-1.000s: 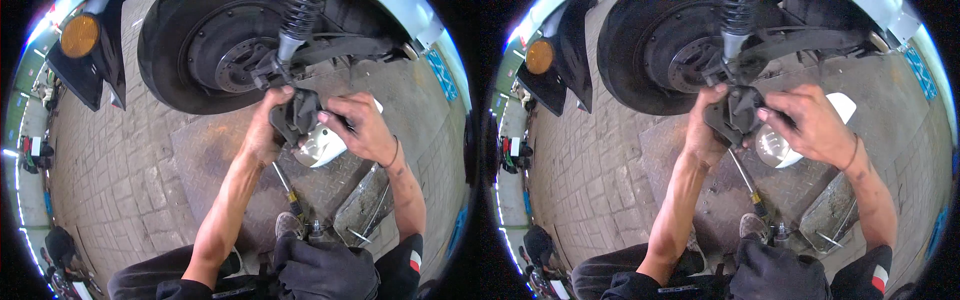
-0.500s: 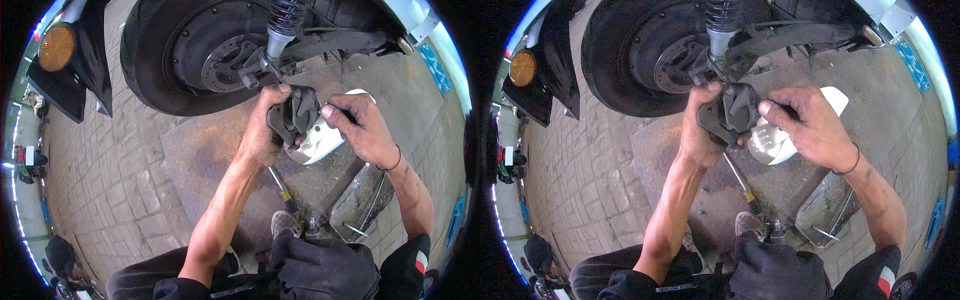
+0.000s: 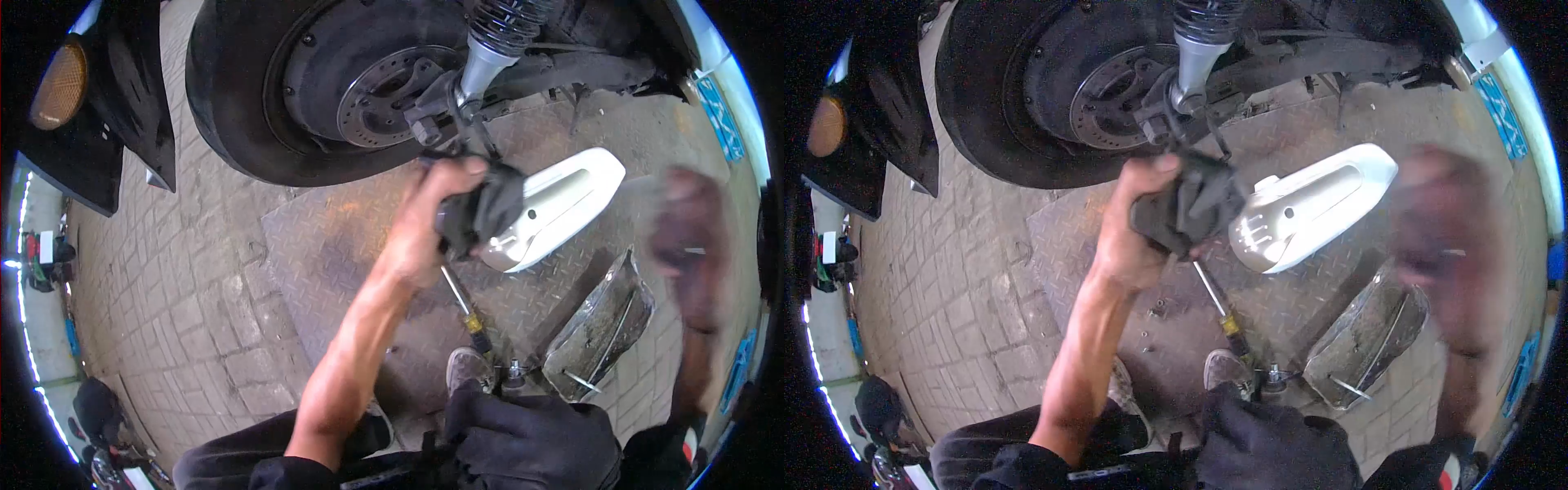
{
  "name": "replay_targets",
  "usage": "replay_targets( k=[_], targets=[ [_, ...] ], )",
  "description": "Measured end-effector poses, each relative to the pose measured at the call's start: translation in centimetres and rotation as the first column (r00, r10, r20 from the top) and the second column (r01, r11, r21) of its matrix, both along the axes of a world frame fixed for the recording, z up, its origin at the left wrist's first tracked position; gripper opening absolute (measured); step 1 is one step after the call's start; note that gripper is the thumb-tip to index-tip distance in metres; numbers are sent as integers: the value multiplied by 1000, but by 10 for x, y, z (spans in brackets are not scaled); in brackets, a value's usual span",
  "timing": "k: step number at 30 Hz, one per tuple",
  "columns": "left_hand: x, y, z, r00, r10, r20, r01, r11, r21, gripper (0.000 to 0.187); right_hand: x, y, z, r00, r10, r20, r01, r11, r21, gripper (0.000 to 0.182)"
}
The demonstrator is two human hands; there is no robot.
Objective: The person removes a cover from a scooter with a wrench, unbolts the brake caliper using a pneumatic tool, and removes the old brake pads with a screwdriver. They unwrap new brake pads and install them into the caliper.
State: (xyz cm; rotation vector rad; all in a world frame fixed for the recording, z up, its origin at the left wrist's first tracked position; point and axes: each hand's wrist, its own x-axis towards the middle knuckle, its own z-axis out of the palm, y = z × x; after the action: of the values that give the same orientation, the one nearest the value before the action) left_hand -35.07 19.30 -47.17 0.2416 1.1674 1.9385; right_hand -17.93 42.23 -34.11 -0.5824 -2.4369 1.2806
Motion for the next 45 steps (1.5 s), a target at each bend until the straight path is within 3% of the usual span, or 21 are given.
replay_targets(
  k=[2, 4, 5, 6, 7, 8, 10, 12, 13, 15, 16, 18, 20, 22, 25, 28, 32, 34, 45],
  targets=[
    [2, 1, 0, 998, -58, -24, 59, 998, 31, 63, 45, 33, 15, 979, -197, -45, 184, 961, -204, 37],
    [19, 17, 26, 990, -2, 138, -28, 976, 214, 65, 86, 29, -7, 990, -98, 104, 122, 958, -261, 37],
    [22, 20, 34, 991, -22, 133, -6, 978, 207, 72, 105, 20, -26, 980, 2, 200, 55, 959, -279, 33],
    [21, 19, 24, 985, -69, 160, 20, 956, 292, 70, 101, -2, -40, 926, 167, 340, -80, 963, -256, 28],
    [23, 20, 20, 983, -32, 181, -20, 960, 279, 69, 78, -5, -50, 722, 449, 527, -379, 893, -243, 30],
    [24, 19, 20, 980, 11, 197, -62, 964, 257, 68, 86, -17, -96, 708, 423, 566, -425, 895, -137, 33],
    [26, 16, 25, 988, 21, 152, -61, 963, 263, 64, 98, -35, -179, 677, 395, 621, -400, 906, -140, 31],
    [29, 15, 31, 994, 31, 109, -59, 962, 268, 61, 111, -44, -258, 772, 405, 490, -458, 889, -12, 28],
    [31, 14, 33, 984, 45, 171, -89, 962, 259, 58, 113, -49, -271, 786, 405, 468, -451, 892, -16, 28],
    [29, 10, 31, 957, 97, 275, -168, 954, 247, 50, 104, -54, -285, 685, 360, 633, -610, 759, 228, 30],
    [29, 9, 32, 961, 102, 258, -167, 956, 242, 50, 90, -57, -272, 694, 367, 619, -609, 759, 232, 30],
    [30, 8, 33, 960, 193, 203, -224, 964, 145, 49, 61, -59, -225, 904, 311, 294, -410, 824, 391, 22],
    [28, 9, 31, 960, 179, 215, -213, 966, 148, 48, 25, -64, -149, 972, 226, 71, -225, 974, -22, 28],
    [33, 15, 30, 957, 204, 204, -241, 955, 175, 48, 0, -78, -101, 982, 17, -190, -69, 961, -270, 33],
    [37, 20, 31, 958, 246, 148, -259, 963, 75, 47, -24, -98, -84, 943, -110, -313, 12, 954, -298, 39],
    [38, 28, 27, 950, 298, 94, -305, 950, 65, 44, -39, -101, -98, 916, -245, -318, 105, 911, -399, 43],
    [35, 35, 18, 932, 353, 76, -359, 930, 76, 41, -44, -101, -100, 912, -278, -303, 140, 902, -409, 41],
    [37, 38, 19, 929, 366, 53, -369, 927, 68, 41, -46, -101, -100, 889, -305, -341, 103, 859, -501, 38],
    [40, 40, 34, 935, 354, 5, -354, 935, -11, 43, -42, -113, -111, 862, -295, -412, 109, 902, -418, 38]
  ],
)
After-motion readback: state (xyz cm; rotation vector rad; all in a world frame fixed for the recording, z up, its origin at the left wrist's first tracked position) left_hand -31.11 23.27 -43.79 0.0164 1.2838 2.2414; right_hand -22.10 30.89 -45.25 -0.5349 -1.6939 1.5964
